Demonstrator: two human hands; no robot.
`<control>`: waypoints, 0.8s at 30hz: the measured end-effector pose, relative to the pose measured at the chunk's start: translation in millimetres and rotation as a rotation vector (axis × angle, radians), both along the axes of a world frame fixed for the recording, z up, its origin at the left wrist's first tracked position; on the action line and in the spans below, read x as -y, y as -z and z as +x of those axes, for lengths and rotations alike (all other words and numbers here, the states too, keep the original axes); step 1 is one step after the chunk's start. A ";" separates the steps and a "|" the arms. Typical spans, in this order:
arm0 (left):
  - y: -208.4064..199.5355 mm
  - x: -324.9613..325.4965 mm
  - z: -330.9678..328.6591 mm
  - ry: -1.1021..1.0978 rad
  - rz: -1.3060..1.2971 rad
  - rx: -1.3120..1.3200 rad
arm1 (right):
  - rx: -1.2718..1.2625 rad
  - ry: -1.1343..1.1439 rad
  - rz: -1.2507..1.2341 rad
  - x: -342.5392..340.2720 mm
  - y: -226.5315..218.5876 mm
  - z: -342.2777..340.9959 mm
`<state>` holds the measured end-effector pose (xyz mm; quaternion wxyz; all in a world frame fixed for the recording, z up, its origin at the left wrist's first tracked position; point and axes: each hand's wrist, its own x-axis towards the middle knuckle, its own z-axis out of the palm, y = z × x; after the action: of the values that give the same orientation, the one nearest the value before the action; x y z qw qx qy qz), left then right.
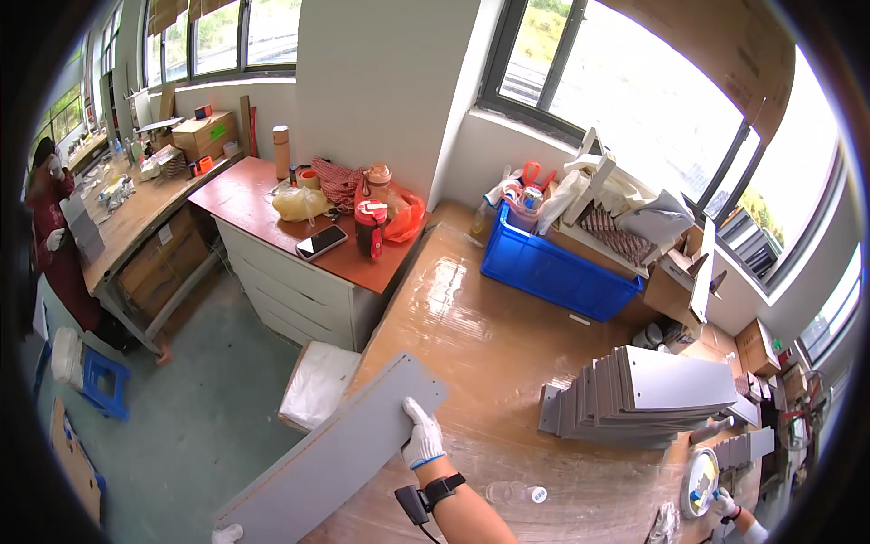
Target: The person picks up a grey rectangular panel from a stack and wipes it with a white cloth. They then use a blue sanding block to sand the edges and surface of the panel. The person flips the panel over to sand the other side and then places it back on the stack.
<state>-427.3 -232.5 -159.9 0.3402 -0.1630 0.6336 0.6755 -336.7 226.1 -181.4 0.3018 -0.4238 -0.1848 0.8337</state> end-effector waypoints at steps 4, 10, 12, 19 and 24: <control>-6.1 -75.5 14.9 -0.016 0.219 0.170 | 0.098 -0.046 0.038 1.8 10.0 -12.0; 8.3 -171.6 37.4 -0.015 0.295 0.271 | 0.249 -0.173 0.122 4.1 16.6 -1.4; 8.2 -193.4 45.6 -0.016 0.270 0.302 | 0.374 -0.227 0.242 10.6 18.9 3.3; 3.0 -233.4 79.6 0.095 0.132 0.509 | 0.799 -0.524 0.601 -14.5 55.0 52.7; 58.1 -236.9 80.9 0.039 0.392 0.490 | 1.015 -0.654 0.659 -9.5 3.1 32.3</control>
<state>-346.4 4.3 -218.0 0.5205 -0.2404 0.3934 0.7187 -304.4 235.6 -184.5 0.0236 -0.5706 -0.6656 0.4804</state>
